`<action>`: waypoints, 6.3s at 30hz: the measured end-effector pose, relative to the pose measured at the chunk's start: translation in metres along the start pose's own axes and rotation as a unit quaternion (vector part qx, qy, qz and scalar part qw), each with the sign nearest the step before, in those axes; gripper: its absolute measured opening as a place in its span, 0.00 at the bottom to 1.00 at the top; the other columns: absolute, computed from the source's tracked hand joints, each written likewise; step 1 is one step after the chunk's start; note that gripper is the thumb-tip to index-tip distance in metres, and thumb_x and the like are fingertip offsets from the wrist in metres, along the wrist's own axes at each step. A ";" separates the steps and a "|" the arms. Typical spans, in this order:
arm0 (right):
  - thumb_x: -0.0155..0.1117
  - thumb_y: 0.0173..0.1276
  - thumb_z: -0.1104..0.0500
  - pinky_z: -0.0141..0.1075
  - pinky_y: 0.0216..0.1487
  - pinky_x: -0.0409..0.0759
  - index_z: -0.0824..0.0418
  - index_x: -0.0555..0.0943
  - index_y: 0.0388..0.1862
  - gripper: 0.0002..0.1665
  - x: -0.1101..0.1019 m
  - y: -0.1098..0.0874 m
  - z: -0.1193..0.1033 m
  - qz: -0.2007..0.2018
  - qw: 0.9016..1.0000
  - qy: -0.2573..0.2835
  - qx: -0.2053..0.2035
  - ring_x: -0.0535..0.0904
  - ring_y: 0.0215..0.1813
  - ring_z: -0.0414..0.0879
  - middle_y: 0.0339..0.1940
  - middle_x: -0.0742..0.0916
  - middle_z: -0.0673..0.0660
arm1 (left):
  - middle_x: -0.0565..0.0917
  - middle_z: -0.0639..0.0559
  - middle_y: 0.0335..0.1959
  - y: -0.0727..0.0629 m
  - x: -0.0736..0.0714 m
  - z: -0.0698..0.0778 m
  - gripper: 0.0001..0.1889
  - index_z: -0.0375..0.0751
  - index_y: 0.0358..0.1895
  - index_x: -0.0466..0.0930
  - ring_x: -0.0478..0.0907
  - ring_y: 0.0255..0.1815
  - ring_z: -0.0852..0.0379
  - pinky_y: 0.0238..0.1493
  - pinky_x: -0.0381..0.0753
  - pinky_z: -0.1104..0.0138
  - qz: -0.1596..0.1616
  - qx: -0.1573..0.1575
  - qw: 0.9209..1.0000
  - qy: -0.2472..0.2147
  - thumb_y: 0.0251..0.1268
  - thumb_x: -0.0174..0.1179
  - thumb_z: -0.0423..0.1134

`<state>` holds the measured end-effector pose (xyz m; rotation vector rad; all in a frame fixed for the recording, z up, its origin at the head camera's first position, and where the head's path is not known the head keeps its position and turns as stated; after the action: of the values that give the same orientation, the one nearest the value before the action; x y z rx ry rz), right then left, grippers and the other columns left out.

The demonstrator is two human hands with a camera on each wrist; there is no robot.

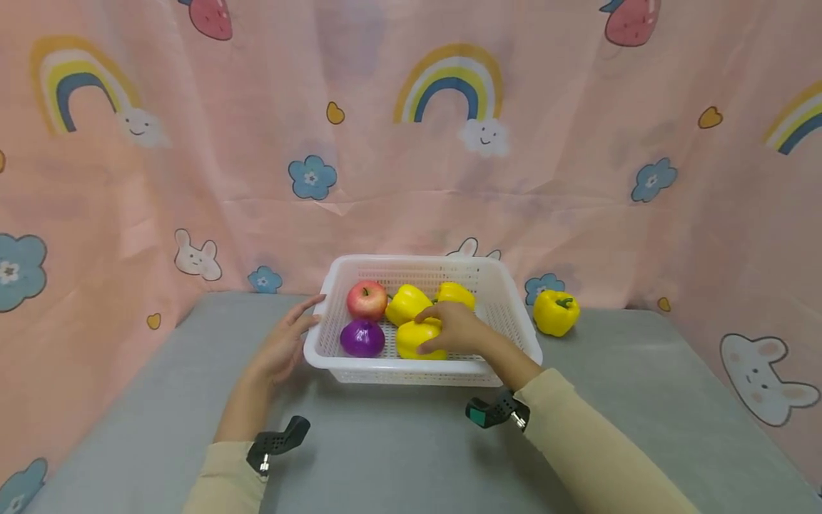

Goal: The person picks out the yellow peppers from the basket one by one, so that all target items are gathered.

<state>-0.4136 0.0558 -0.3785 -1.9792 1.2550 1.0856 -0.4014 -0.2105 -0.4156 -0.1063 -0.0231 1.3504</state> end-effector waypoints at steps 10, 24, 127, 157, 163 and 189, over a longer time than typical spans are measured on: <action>0.82 0.53 0.57 0.56 0.76 0.68 0.59 0.77 0.68 0.42 0.001 0.000 0.001 -0.006 1.000 0.014 0.012 0.74 0.71 0.57 0.70 0.80 0.60 | 0.58 0.40 0.80 -0.004 -0.006 0.001 0.28 0.53 0.81 0.52 0.68 0.74 0.36 0.62 0.83 0.55 0.005 0.001 1.000 0.006 0.83 0.43 0.45; 0.81 0.51 0.49 0.50 0.64 0.81 0.56 0.81 0.62 0.38 -0.014 0.000 0.003 0.059 0.996 0.065 0.011 0.76 0.58 0.55 0.61 0.82 0.58 | 0.58 0.41 0.81 -0.003 -0.003 0.001 0.28 0.55 0.81 0.53 0.67 0.75 0.35 0.63 0.82 0.56 0.010 -0.003 1.000 -0.002 0.83 0.43 0.44; 0.78 0.60 0.56 0.16 0.64 0.68 0.61 0.81 0.63 0.32 -0.170 -0.136 0.145 0.436 0.898 0.054 0.025 0.74 0.68 0.42 0.70 0.80 0.58 | 0.58 0.41 0.80 -0.004 -0.004 -0.004 0.28 0.56 0.80 0.53 0.67 0.75 0.33 0.62 0.82 0.50 0.010 -0.011 1.000 0.006 0.83 0.43 0.46; 0.72 0.66 0.52 0.08 0.47 0.58 0.66 0.78 0.65 0.32 -0.159 -0.138 0.211 0.401 0.912 0.021 0.089 0.71 0.67 0.69 0.72 0.77 0.67 | 0.57 0.41 0.81 -0.003 -0.004 -0.004 0.27 0.55 0.80 0.53 0.66 0.76 0.33 0.65 0.80 0.49 0.013 -0.003 1.000 0.008 0.83 0.43 0.45; 0.70 0.68 0.49 0.15 0.51 0.62 0.64 0.75 0.69 0.35 -0.151 -0.135 0.224 0.374 0.920 0.028 0.117 0.69 0.69 0.69 0.74 0.74 0.66 | 0.57 0.41 0.80 -0.003 -0.005 -0.005 0.28 0.54 0.80 0.53 0.67 0.75 0.32 0.64 0.81 0.49 0.011 0.002 1.000 0.014 0.82 0.44 0.46; 0.66 0.72 0.47 0.73 0.61 0.69 0.71 0.69 0.72 0.40 -0.125 -0.120 0.248 0.232 0.965 0.016 0.121 0.65 0.68 0.79 0.73 0.70 0.77 | 0.61 0.41 0.79 0.001 -0.008 -0.008 0.27 0.55 0.80 0.55 0.69 0.74 0.34 0.63 0.82 0.51 0.021 -0.003 1.000 0.015 0.82 0.44 0.46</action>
<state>-0.4178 0.3574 -0.3972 -1.5625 1.8337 1.0480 -0.4030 -0.2186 -0.4234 -0.1328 0.0002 1.3898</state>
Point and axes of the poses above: each hand's wrist, its own y-axis towards the middle knuckle, its own x-axis out of the palm, z = x × y, the point moved 8 cm from there along y, towards the middle knuckle
